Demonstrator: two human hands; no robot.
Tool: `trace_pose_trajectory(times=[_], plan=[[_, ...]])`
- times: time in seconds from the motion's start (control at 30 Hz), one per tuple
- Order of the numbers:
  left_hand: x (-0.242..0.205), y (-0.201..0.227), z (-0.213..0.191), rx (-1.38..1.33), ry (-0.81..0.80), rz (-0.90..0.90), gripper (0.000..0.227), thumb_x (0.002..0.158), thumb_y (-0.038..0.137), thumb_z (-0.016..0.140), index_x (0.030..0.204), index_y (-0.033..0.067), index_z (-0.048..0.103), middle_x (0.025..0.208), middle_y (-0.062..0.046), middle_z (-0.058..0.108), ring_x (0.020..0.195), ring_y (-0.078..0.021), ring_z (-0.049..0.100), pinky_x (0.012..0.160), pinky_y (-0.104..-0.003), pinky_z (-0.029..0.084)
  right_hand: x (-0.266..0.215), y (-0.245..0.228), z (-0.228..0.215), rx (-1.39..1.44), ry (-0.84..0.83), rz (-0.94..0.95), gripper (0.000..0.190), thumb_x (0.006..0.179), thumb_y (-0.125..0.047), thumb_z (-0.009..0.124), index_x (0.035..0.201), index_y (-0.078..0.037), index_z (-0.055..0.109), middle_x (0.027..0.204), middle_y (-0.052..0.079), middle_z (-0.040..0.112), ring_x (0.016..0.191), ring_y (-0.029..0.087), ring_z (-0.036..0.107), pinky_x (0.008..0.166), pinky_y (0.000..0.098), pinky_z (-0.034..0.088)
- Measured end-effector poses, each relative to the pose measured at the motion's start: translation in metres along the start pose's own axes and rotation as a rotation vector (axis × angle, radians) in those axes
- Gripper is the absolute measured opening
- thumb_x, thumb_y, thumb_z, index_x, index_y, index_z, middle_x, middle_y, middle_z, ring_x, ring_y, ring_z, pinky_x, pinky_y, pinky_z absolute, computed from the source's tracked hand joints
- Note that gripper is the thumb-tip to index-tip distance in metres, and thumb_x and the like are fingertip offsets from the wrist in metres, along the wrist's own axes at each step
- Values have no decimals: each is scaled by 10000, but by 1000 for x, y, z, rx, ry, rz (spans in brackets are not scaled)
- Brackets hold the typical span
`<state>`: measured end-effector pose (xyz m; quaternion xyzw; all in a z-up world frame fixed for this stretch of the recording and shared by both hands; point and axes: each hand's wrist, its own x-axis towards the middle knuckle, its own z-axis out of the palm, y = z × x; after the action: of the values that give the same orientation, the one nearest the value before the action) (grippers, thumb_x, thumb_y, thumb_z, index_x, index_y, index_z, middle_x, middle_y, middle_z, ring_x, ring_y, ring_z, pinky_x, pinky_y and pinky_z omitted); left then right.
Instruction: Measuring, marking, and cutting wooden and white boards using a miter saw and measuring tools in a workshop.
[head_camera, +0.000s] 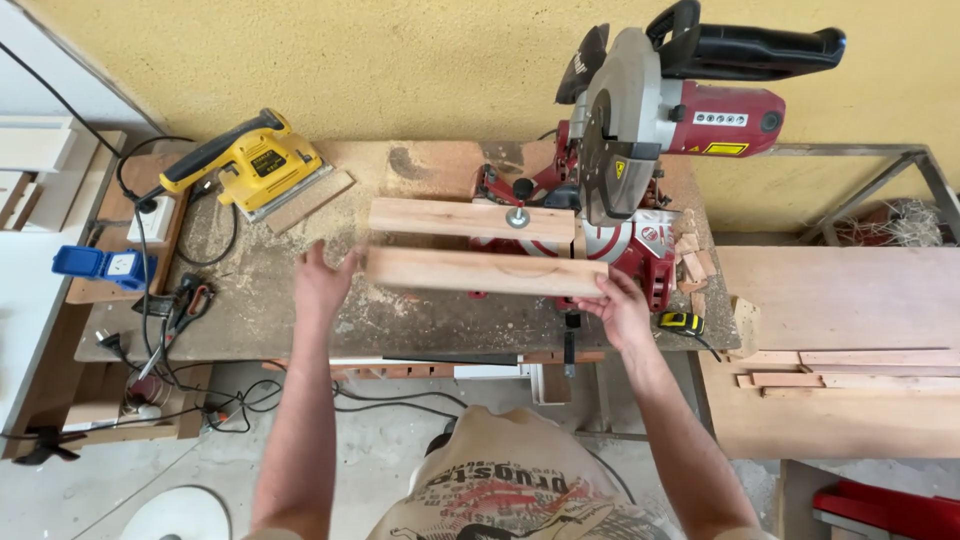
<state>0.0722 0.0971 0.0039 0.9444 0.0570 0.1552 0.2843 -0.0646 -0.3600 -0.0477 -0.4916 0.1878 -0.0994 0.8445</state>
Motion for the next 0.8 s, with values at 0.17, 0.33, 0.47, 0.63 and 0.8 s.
trace_pose_trajectory(times=[0.17, 0.33, 0.47, 0.63, 0.8], plan=[[-5, 8, 18, -1272, -469, -507, 675, 980, 346, 731, 1477, -8, 444, 1176, -227, 625, 1076, -398, 706, 983, -535, 565, 23, -2, 28, -35, 29, 41, 431, 961, -167, 729, 1298, 22, 540, 997, 183, 614, 825, 441, 752, 762, 526, 660], [3, -7, 52, -1211, -310, -518, 672, 912, 85, 794, 1490, 4, 460, 1232, -278, 473, 1113, -417, 636, 954, -505, 599, 15, -43, 67, -1130, -57, 44, 960, 709, -559, 914, 1479, -117, 550, 1401, 196, 596, 1306, 388, 576, 1124, 487, 454], [11, 1, 55, -1177, -334, -498, 651, 918, 94, 784, 1484, 9, 473, 1144, -194, 470, 1051, -334, 641, 937, -477, 615, 49, -28, 41, -1297, -75, -47, 888, 692, -471, 938, 1429, -98, 613, 1342, 198, 611, 1217, 398, 635, 1070, 474, 508], [29, -20, 83, -1131, -334, -423, 642, 885, 112, 828, 1455, 50, 540, 1107, -203, 541, 987, -315, 672, 840, -435, 653, 57, -21, 40, -1335, -186, -441, 899, 677, -263, 928, 1492, -174, 559, 1436, 100, 507, 1325, 431, 538, 1151, 476, 454], [17, -14, 55, -995, -416, -238, 883, 744, 60, 919, 1509, 34, 478, 1312, -240, 537, 1167, -352, 589, 959, -436, 581, 75, 10, 15, -1210, -145, -638, 817, 662, -311, 962, 1415, -238, 653, 1357, 51, 607, 1314, 370, 553, 1163, 454, 411]])
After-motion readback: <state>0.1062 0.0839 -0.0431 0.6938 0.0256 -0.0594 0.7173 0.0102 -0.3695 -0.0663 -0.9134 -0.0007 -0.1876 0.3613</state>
